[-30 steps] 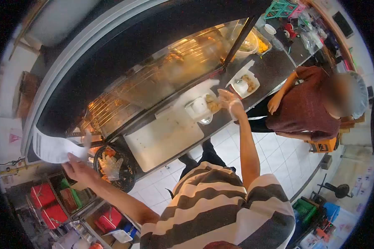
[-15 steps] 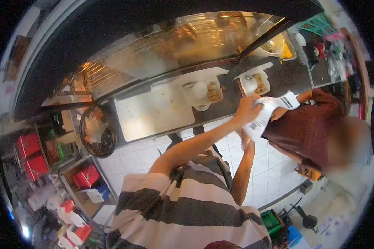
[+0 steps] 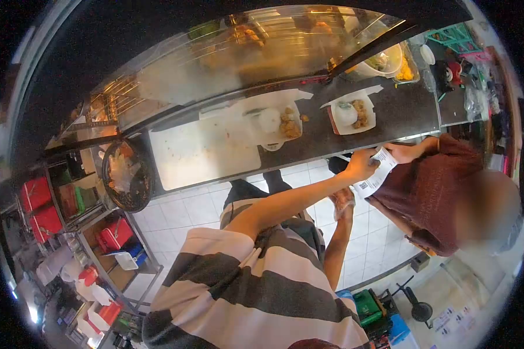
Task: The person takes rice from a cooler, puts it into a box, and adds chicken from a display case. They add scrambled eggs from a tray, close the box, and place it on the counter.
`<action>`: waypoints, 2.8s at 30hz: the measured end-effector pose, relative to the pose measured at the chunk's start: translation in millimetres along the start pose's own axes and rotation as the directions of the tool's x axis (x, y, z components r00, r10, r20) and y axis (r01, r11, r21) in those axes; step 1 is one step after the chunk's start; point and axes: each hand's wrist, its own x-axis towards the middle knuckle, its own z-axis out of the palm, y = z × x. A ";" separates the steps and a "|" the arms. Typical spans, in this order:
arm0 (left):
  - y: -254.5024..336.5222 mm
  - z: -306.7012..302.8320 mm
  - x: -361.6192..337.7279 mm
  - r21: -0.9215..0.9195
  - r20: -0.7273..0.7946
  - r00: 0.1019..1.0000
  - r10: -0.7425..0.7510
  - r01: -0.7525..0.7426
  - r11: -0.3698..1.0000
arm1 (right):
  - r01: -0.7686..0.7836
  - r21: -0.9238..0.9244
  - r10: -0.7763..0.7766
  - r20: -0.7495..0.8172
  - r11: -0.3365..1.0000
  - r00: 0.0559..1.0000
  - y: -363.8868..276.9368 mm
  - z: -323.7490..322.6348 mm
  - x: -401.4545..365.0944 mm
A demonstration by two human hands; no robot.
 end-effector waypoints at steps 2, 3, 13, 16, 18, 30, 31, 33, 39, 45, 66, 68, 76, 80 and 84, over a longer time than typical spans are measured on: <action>-4.2 4.6 0.1 -0.026 0.001 1.000 -0.007 0.007 1.000 | 0.081 -0.185 -0.073 0.049 0.979 0.996 -6.1 3.3 6.4; -3.4 4.6 -0.7 -0.016 0.009 1.000 0.005 -0.004 1.000 | 0.082 -0.191 -0.073 0.052 0.978 0.996 3.9 -12.1 21.9; 16.2 -36.2 -22.7 -0.082 -0.111 0.993 0.044 -0.054 0.995 | 0.577 -0.765 -0.305 0.498 0.286 0.812 -36.9 120.7 81.6; 41.9 -107.1 -63.5 -0.027 -0.260 0.949 0.180 -0.193 0.981 | 0.577 -0.802 -0.204 0.597 -0.153 0.776 -49.2 179.8 93.2; 45.3 -162.8 -93.9 -0.026 -0.322 0.946 0.026 -0.036 0.999 | 0.548 -0.762 -0.066 0.602 -0.345 0.796 -40.9 208.7 107.1; -88.1 -274.2 -124.9 -0.141 -0.775 0.579 -0.255 0.235 0.962 | 0.601 -0.700 -0.129 0.686 -0.386 0.717 -50.5 238.9 133.5; -91.9 -272.8 -120.5 -0.172 -0.776 0.570 -0.269 0.219 0.960 | 0.604 -0.692 -0.119 0.691 -0.396 0.713 -50.3 239.5 133.6; -98.7 -270.5 -115.9 -0.191 -0.777 0.570 -0.269 0.194 0.962 | 0.588 -0.761 -0.097 0.630 -0.274 0.770 -51.1 235.8 139.7; -85.2 -278.6 -118.6 -0.165 -0.767 0.586 -0.263 0.217 0.962 | 0.519 -0.823 -0.165 0.559 -0.229 0.813 -29.3 219.8 168.3; -106.3 -274.6 -116.1 -0.200 -0.750 0.603 -0.273 0.187 0.962 | 0.415 -0.842 -0.153 0.486 -0.344 0.860 -16.6 242.0 133.1; -124.3 -269.1 -124.8 -0.169 -0.734 0.635 -0.241 0.174 0.970 | 0.489 -0.847 -0.035 0.507 -0.209 0.861 -61.4 260.7 103.0; -111.4 -271.1 -124.6 -0.114 -0.743 0.629 -0.228 0.216 0.970 | 0.511 -0.845 -0.028 0.521 -0.157 0.853 -61.1 259.1 111.9; -118.7 -266.9 -130.0 -0.091 -0.766 0.605 -0.217 0.231 0.969 | 0.630 -0.770 -0.042 0.636 -0.097 0.771 -81.1 273.5 113.1; -127.1 -264.3 -129.2 -0.112 -0.759 0.617 -0.208 0.190 0.975 | 0.609 -0.721 -0.160 0.594 0.331 0.789 -40.4 254.0 123.1; -125.6 -262.1 -128.6 -0.116 -0.759 0.614 -0.215 0.197 0.973 | 0.666 -0.741 -0.305 0.617 0.086 0.726 -12.8 231.9 132.4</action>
